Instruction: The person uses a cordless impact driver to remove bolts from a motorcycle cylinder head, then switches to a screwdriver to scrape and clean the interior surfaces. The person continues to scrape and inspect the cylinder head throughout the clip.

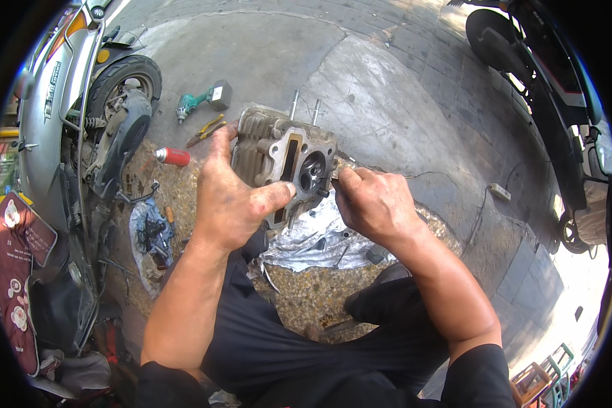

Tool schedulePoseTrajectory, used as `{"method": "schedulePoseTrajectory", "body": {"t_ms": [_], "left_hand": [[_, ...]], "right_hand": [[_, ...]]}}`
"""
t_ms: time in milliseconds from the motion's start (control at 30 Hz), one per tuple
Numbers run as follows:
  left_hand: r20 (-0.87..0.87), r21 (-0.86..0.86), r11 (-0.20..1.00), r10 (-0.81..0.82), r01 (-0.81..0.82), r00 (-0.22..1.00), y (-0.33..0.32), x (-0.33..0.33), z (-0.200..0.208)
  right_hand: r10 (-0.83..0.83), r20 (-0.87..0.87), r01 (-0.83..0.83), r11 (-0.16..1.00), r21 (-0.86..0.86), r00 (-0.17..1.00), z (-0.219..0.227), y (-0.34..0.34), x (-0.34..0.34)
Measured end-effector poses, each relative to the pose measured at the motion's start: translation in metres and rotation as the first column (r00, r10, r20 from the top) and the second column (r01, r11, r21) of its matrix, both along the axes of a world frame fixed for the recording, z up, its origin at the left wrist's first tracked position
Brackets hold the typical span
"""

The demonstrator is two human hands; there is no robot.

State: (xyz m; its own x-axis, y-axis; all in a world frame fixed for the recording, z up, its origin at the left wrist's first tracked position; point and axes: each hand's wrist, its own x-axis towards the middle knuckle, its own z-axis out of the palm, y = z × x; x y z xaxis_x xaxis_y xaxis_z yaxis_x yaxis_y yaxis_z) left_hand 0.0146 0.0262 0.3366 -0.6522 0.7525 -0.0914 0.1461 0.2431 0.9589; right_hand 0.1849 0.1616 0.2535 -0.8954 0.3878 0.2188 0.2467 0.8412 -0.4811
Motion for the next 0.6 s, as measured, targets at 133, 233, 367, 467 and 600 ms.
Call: {"method": "schedulePoseTrajectory", "body": {"t_ms": [133, 233, 367, 467, 600], "left_hand": [[-0.003, -0.002, 1.0, -0.007, 0.007, 1.0, -0.0013, -0.0003, 0.0014], [-0.064, -0.043, 0.999, 0.01, -0.013, 0.998, -0.0013, -0.0013, -0.0005], [-0.011, 0.017, 1.0, 0.011, -0.011, 1.0, -0.0014, -0.0012, -0.0012], [-0.015, 0.034, 0.999, 0.006, -0.005, 1.0, -0.0008, -0.0003, 0.0006], [-0.028, 0.024, 1.0, 0.007, -0.007, 1.0, -0.0011, 0.0017, 0.0011]], "right_hand": [[-0.035, -0.017, 0.036, 0.999, 0.028, 0.999, -0.0017, -0.0043, -0.0011], [-0.006, -0.021, 0.006, 1.0, -0.012, 1.0, -0.0004, -0.0037, 0.0004], [0.038, -0.006, -0.038, 0.984, -0.173, 0.999, 0.0017, 0.0, 0.001], [-0.006, -0.046, -0.002, 0.985, -0.17, 0.999, 0.0031, 0.0019, -0.0016], [-0.014, 0.022, 0.019, 0.977, -0.214, 1.0, 0.006, 0.0017, -0.0039]]}}
